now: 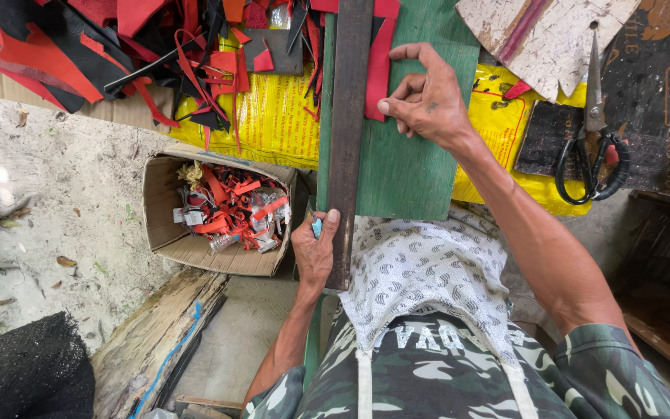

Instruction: The person uses a utility knife and a metal ruler to trim red and black material pieces on a green cutting board. They repeatedly align the ruler, cut along its edge, and set the trimmed pieces aside. Scissors are also used briefly to trim edges.

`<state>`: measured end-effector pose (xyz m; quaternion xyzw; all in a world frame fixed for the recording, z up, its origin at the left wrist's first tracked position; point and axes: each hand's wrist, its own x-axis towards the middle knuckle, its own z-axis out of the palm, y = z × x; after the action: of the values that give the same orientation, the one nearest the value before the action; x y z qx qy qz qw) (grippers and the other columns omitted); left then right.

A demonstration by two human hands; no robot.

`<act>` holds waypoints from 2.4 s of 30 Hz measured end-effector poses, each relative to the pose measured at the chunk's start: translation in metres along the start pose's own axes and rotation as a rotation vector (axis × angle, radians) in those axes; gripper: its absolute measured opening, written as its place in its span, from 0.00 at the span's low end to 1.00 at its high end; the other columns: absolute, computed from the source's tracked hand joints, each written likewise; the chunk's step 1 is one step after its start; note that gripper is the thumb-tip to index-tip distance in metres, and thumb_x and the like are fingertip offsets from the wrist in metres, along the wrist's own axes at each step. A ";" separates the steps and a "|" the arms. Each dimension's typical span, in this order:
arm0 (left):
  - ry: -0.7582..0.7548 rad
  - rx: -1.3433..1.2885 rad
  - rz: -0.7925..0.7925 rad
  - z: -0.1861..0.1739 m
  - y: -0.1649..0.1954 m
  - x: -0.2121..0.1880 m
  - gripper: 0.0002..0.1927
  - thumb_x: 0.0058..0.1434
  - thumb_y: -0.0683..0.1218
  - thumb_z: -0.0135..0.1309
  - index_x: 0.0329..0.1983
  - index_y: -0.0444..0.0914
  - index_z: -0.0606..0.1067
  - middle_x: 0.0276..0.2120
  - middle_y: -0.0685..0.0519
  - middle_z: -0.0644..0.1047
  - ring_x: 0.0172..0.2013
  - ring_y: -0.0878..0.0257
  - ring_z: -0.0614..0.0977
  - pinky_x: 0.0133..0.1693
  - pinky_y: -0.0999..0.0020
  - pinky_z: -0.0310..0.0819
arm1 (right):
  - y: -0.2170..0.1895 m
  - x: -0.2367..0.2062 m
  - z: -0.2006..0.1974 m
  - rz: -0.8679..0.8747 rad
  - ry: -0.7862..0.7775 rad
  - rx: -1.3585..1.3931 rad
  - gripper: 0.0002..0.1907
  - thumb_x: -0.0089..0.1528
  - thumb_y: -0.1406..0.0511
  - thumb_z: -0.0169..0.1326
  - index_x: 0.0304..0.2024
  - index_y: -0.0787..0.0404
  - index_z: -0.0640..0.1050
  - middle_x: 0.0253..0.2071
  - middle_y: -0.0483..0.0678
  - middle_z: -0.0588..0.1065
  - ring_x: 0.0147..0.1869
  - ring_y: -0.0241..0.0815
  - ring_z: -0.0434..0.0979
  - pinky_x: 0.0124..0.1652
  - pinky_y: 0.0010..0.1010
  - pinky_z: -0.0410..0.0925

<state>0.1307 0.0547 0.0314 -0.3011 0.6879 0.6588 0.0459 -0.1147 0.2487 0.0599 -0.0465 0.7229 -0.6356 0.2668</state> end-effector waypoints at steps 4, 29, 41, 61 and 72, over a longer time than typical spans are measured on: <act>0.003 0.011 0.006 0.000 -0.001 0.000 0.19 0.68 0.56 0.57 0.29 0.37 0.75 0.21 0.64 0.64 0.25 0.74 0.61 0.26 0.74 0.54 | 0.000 0.000 -0.001 -0.006 -0.006 0.006 0.33 0.62 0.72 0.65 0.65 0.65 0.63 0.30 0.48 0.75 0.25 0.31 0.76 0.21 0.22 0.68; -0.016 0.022 -0.044 0.001 0.005 0.005 0.20 0.69 0.55 0.56 0.27 0.38 0.74 0.19 0.66 0.61 0.22 0.75 0.58 0.23 0.73 0.51 | -0.020 0.011 -0.002 -0.252 0.154 -0.616 0.31 0.66 0.64 0.71 0.66 0.61 0.69 0.41 0.52 0.77 0.36 0.40 0.79 0.37 0.29 0.73; -0.033 0.054 -0.021 -0.001 -0.006 0.011 0.22 0.70 0.57 0.55 0.26 0.38 0.73 0.17 0.65 0.60 0.20 0.75 0.58 0.21 0.73 0.49 | -0.019 0.054 0.010 -0.349 -0.081 -1.102 0.59 0.54 0.44 0.72 0.79 0.54 0.59 0.79 0.57 0.46 0.62 0.67 0.68 0.60 0.52 0.67; 0.014 0.080 -0.009 0.003 0.004 0.013 0.20 0.69 0.55 0.57 0.28 0.36 0.75 0.19 0.65 0.62 0.23 0.75 0.60 0.23 0.73 0.53 | 0.028 0.108 -0.026 -0.464 0.357 -0.599 0.10 0.64 0.75 0.63 0.34 0.70 0.73 0.27 0.51 0.71 0.30 0.42 0.71 0.30 0.35 0.67; -0.015 0.033 -0.064 0.001 0.008 0.013 0.19 0.69 0.54 0.56 0.27 0.36 0.75 0.17 0.64 0.61 0.20 0.74 0.59 0.22 0.73 0.51 | 0.025 0.113 -0.030 -0.417 0.327 -0.544 0.26 0.72 0.70 0.62 0.25 0.62 0.61 0.21 0.40 0.53 0.24 0.32 0.51 0.24 0.31 0.48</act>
<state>0.1160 0.0510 0.0327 -0.3172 0.6883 0.6478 0.0767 -0.2173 0.2348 0.0007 -0.1599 0.8733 -0.4600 -0.0093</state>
